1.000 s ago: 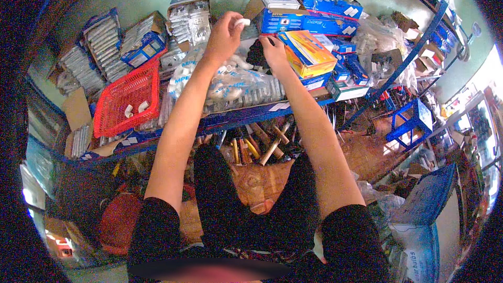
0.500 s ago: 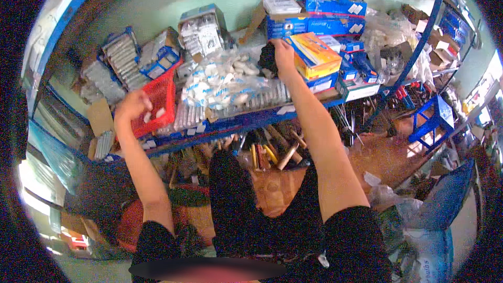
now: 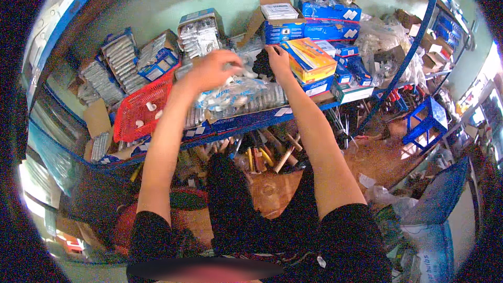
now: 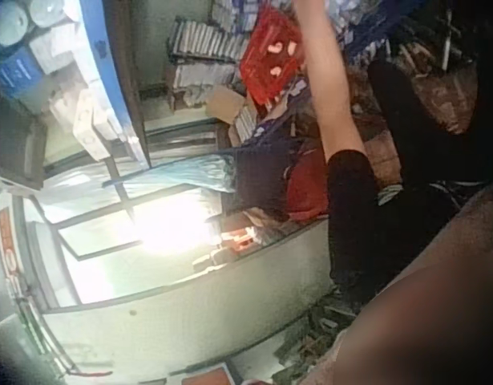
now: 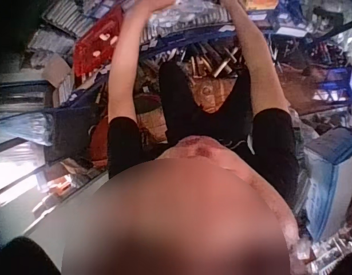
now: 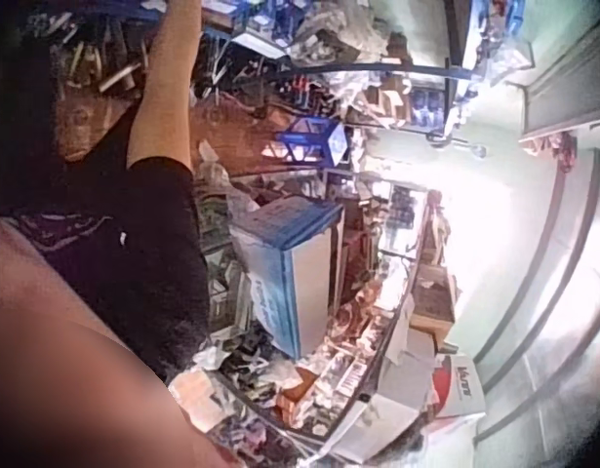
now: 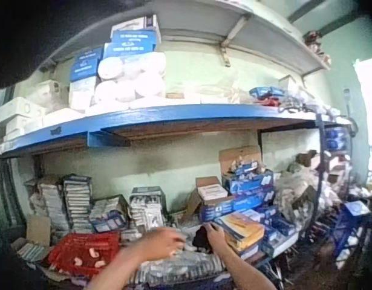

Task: The recorder sorts small white plastic components from a red basket and assembles them into a black cylindrical casing.

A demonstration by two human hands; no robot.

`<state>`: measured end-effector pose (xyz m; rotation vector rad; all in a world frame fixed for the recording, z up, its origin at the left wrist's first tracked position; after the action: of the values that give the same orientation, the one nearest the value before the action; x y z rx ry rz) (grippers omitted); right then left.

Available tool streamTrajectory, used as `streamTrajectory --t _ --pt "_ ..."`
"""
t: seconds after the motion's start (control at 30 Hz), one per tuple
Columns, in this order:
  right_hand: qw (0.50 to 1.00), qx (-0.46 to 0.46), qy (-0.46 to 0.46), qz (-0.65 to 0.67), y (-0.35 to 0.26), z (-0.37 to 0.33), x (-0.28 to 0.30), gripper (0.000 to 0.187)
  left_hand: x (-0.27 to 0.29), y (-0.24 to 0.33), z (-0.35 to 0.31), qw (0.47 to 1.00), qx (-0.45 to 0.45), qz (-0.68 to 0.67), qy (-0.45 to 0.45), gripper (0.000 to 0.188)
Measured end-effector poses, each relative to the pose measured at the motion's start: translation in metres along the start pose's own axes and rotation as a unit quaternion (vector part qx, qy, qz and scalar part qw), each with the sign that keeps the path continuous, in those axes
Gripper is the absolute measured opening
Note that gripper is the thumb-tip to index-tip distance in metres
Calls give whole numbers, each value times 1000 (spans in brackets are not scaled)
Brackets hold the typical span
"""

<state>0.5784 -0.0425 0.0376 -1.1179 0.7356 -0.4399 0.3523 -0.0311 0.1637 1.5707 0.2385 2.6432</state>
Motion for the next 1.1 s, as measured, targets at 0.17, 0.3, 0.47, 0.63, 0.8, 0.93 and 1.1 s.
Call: streamTrajectory --t 0.17,0.3,0.47,0.63,0.8,0.93,1.1 --pt "1000 12 -28 4 6 11 6 28 -83 -11 39 972 -11 205 -116 21" --pt "1000 13 -23 1 15 16 13 29 -81 -27 54 977 51 124 -169 20" --pt "999 25 -32 29 14 21 16 32 -64 -65 74 970 127 -206 5 25" --pt "990 -42 -57 118 13 18 7 41 -99 -81 86 985 106 -127 57 27" --pt "994 -38 -77 60 8 4 -1 31 -95 -88 80 979 112 -98 142 26" --pt "994 -36 -62 78 5 5 9 24 -100 -79 84 975 147 -153 63 24" --pt "991 -70 -41 102 8 1 9 22 -101 -78 78 972 91 -209 52 22"
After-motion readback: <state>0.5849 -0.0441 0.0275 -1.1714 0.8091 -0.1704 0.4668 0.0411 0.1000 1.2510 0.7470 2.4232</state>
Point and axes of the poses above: each hand's wrist, its own z-axis towards the middle knuckle, its own x-axis out of the back of the hand, y = z × x, the point moved 7 cm from there along z, towards the middle knuckle, and after that the axes turned 3 degrees about z, right-handed, at the moved point
